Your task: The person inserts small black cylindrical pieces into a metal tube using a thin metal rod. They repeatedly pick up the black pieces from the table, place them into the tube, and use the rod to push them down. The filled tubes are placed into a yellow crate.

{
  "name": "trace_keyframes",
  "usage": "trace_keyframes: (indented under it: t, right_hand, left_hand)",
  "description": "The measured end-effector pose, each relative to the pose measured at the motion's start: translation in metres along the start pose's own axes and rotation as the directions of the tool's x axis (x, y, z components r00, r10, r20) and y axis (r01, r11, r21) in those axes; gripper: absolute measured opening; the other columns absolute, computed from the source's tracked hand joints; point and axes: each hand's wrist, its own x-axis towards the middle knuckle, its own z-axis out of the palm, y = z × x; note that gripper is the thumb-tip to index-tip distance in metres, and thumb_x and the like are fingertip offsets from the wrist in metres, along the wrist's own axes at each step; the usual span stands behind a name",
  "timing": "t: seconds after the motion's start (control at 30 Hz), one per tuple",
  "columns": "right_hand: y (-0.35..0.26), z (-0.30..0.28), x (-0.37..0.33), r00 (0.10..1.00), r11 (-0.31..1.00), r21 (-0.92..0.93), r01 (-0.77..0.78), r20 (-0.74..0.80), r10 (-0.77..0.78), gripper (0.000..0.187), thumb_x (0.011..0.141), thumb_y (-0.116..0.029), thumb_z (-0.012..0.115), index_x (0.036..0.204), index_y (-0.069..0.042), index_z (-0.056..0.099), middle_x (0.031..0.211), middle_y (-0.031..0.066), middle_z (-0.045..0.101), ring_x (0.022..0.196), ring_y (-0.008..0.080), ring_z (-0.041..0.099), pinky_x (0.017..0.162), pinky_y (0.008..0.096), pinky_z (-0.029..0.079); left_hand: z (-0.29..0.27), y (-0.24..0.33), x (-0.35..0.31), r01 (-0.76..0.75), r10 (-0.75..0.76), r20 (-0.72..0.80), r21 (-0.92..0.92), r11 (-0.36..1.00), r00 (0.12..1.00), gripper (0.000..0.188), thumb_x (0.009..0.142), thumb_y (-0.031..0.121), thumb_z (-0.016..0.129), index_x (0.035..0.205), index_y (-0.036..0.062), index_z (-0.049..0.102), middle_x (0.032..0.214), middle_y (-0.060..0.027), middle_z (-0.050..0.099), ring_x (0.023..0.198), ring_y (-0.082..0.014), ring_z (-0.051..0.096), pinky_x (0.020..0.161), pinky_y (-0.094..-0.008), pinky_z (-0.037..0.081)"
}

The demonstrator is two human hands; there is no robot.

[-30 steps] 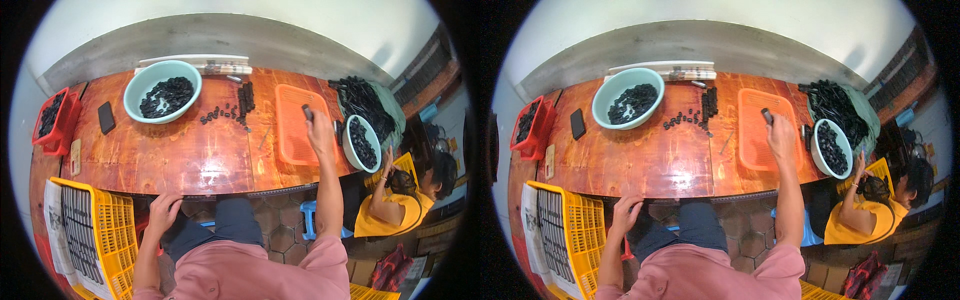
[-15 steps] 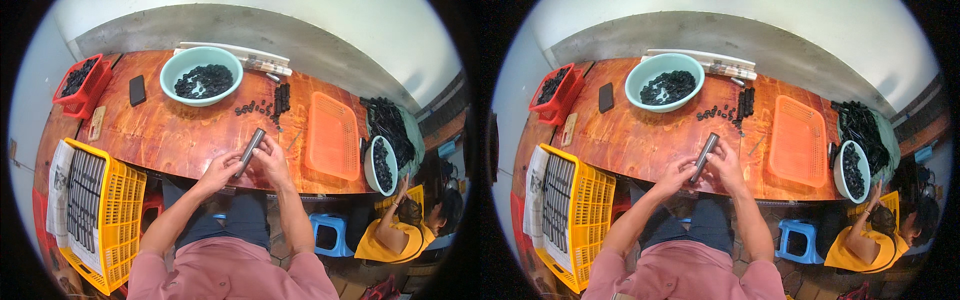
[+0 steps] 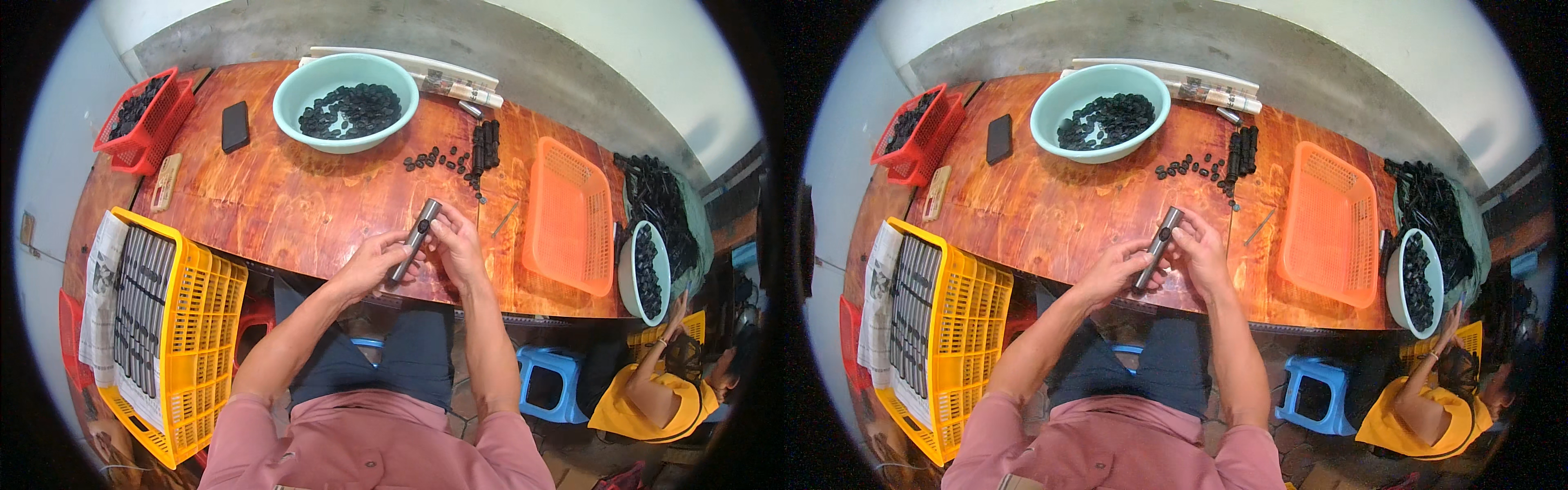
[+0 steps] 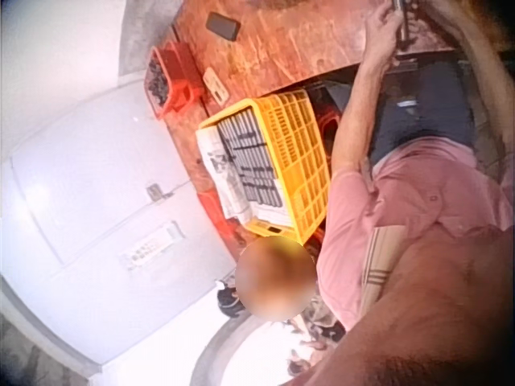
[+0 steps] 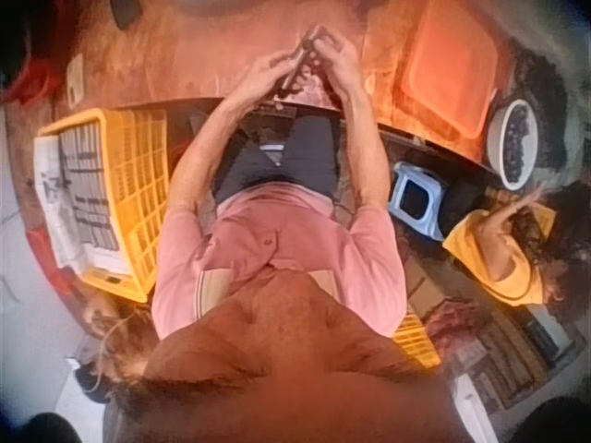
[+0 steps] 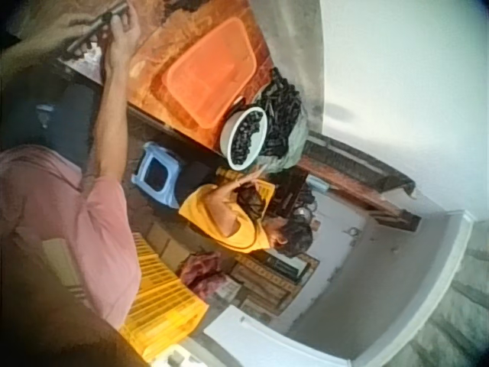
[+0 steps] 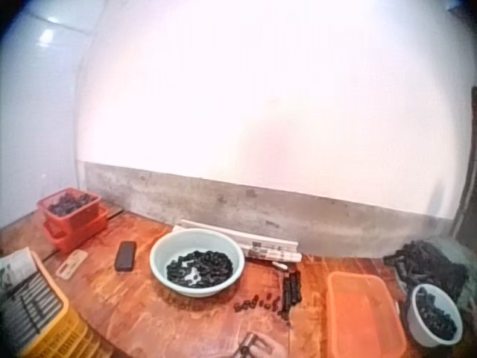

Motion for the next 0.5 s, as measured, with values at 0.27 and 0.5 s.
trace_keyframes:
  t: [0.27,0.5]
  right_hand:
    - [0.016,-0.007,0.008,0.999,0.999,0.007,-0.047,-0.021,0.047,0.046,0.096,-0.008,0.061,0.139,0.005,0.048,0.109,0.0079,0.064,0.077,0.008,0.054,0.067,0.0212,0.047]
    - [0.024,-0.012,0.007,0.995,0.999,0.035,0.018,-0.103,-0.014,0.037,0.097,-0.005,0.058,0.133,0.004,0.054,0.11,0.0101,0.065,0.084,0.0109,0.058,0.073,0.0241,0.051]
  left_hand:
    - [-0.002,-0.011,0.021,0.036,-0.032,0.024,-0.165,0.986,0.999,0.03,0.104,0.019,0.054,0.126,-0.0009,0.054,0.108,-0.012,0.065,0.092,-0.0202,0.069,0.083,-0.0337,0.061]
    - [-0.01,-0.017,0.039,-0.027,0.046,0.056,-0.296,0.955,0.997,0.034,0.105,0.017,0.051,0.133,-0.0012,0.048,0.108,-0.0148,0.063,0.095,-0.0252,0.068,0.085,-0.0394,0.061]
